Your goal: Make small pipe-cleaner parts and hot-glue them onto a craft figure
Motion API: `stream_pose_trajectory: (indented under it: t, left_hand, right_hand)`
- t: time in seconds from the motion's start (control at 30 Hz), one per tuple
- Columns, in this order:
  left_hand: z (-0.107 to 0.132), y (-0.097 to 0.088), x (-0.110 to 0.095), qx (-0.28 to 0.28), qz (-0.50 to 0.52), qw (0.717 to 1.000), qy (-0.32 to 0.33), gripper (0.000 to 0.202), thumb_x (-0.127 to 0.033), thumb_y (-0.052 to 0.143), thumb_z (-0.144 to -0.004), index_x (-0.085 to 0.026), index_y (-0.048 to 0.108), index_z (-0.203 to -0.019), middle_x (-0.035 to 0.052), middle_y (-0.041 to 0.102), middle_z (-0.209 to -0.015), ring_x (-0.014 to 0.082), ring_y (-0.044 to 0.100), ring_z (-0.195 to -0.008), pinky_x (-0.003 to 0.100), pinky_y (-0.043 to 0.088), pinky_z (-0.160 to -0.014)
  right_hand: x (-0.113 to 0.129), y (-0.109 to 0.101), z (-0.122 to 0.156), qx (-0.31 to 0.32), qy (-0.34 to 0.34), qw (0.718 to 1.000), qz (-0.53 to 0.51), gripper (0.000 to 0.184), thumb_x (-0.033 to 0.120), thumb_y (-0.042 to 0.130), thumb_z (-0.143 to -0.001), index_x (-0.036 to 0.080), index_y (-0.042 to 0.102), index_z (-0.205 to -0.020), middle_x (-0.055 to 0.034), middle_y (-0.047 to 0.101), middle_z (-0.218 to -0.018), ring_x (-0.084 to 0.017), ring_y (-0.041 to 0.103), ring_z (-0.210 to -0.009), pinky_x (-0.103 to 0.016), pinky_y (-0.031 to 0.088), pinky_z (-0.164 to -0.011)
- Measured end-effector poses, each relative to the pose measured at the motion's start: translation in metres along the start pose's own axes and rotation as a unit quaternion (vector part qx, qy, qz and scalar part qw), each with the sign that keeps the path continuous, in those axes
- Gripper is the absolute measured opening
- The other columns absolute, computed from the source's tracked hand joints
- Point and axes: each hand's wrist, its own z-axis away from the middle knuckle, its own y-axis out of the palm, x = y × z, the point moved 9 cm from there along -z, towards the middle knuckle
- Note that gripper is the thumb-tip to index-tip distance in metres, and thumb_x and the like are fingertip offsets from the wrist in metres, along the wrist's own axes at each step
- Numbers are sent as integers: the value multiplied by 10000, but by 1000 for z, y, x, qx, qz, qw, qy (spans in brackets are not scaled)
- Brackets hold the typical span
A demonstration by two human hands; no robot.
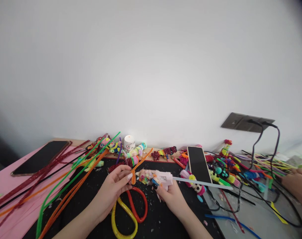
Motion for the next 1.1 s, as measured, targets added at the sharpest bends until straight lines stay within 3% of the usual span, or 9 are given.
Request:
stream_pose_trajectory:
  t: [0.47,0.73,0.97,1.1]
  left_hand:
    - [-2,-10,-8,-52,26,998,24,213,-216,722,-710,-208,603,-886,-26,589,-791,91,557,-699,206,507,-647]
    - [1,-3,-5,-29,14,999,11,210,-227,724,-702,-207,607,-875,-18,618,-791,100,574,-678,222,505,-641]
    - [2,1,-2,-3,-2,1000,1,184,-235,709,-716,-212,605,-866,-20,608,-785,98,567,-666,221,491,-632]
    - [3,4,-2,8,-8,1000,-4,172,-238,701,-724,-211,603,-861,-19,604,-788,97,561,-675,221,488,-638]
  right_hand:
    - [3,5,3,33,19,999,21,313,313,613,-769,153,661,-1033,-86,690,-945,-260,623,-868,-365,490,-807]
    - [5,4,2,18,21,1000,13,334,334,601,-774,160,649,-1055,-89,684,-967,-265,616,-893,-370,491,-808]
    - [-8,0,2,-2,27,1000,4,267,327,602,-756,170,663,-964,-16,646,-658,-235,609,-739,-331,508,-678]
    - [-9,-1,2,-6,27,1000,10,263,322,603,-759,170,659,-966,-16,651,-676,-213,597,-688,-320,503,-659]
